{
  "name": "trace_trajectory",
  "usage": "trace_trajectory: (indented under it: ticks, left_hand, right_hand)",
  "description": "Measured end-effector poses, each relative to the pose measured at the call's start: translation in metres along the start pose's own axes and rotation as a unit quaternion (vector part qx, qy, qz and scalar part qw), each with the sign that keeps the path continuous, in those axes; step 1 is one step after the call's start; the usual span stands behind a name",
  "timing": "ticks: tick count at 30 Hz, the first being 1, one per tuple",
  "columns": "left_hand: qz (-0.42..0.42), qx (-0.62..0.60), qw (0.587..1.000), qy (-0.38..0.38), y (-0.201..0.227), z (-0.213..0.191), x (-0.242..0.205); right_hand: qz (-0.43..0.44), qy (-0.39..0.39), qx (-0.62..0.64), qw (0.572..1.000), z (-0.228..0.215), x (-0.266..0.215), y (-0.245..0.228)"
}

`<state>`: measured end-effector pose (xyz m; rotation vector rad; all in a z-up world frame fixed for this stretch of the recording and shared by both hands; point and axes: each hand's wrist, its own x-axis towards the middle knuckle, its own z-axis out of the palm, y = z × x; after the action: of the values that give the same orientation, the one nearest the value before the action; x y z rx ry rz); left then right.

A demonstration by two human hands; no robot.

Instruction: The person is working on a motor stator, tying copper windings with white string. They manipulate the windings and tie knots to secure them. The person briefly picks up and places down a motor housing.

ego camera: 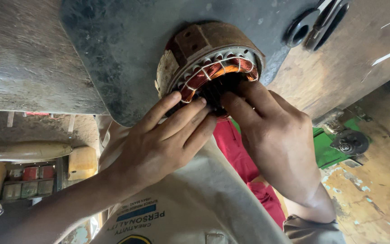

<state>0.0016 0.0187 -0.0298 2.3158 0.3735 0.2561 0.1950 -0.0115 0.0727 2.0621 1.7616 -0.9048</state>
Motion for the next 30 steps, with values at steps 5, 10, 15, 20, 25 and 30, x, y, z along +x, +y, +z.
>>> trace_trajectory:
  ticks: [5, 10, 15, 20, 25, 30]
  left_hand:
    - [0.001, -0.010, 1.000, 0.010, -0.001, 0.004, 0.000]
    - [0.008, 0.023, 1.000, 0.005, 0.002, 0.007, 0.000]
    - [0.024, 0.005, 1.000, -0.006, 0.004, 0.009, 0.002]
    - [0.049, -0.074, 0.996, 0.003, -0.002, 0.011, 0.002]
    - [0.044, -0.088, 0.995, -0.030, 0.003, 0.008, -0.002]
    - [0.058, -0.068, 0.996, -0.025, 0.005, 0.006, 0.001]
  right_hand:
    - [-0.024, -0.037, 0.011, 0.999, 0.002, 0.001, 0.002]
    - [-0.020, -0.017, -0.010, 1.000, 0.008, -0.001, 0.000]
    - [0.031, 0.077, 0.088, 0.993, 0.014, -0.018, 0.000]
    - [-0.005, 0.192, 0.173, 0.966, 0.031, -0.049, -0.005]
    - [0.158, 0.292, 0.328, 0.885, 0.080, -0.079, -0.023]
    - [0.185, 0.342, 0.439, 0.810, 0.122, -0.089, -0.036]
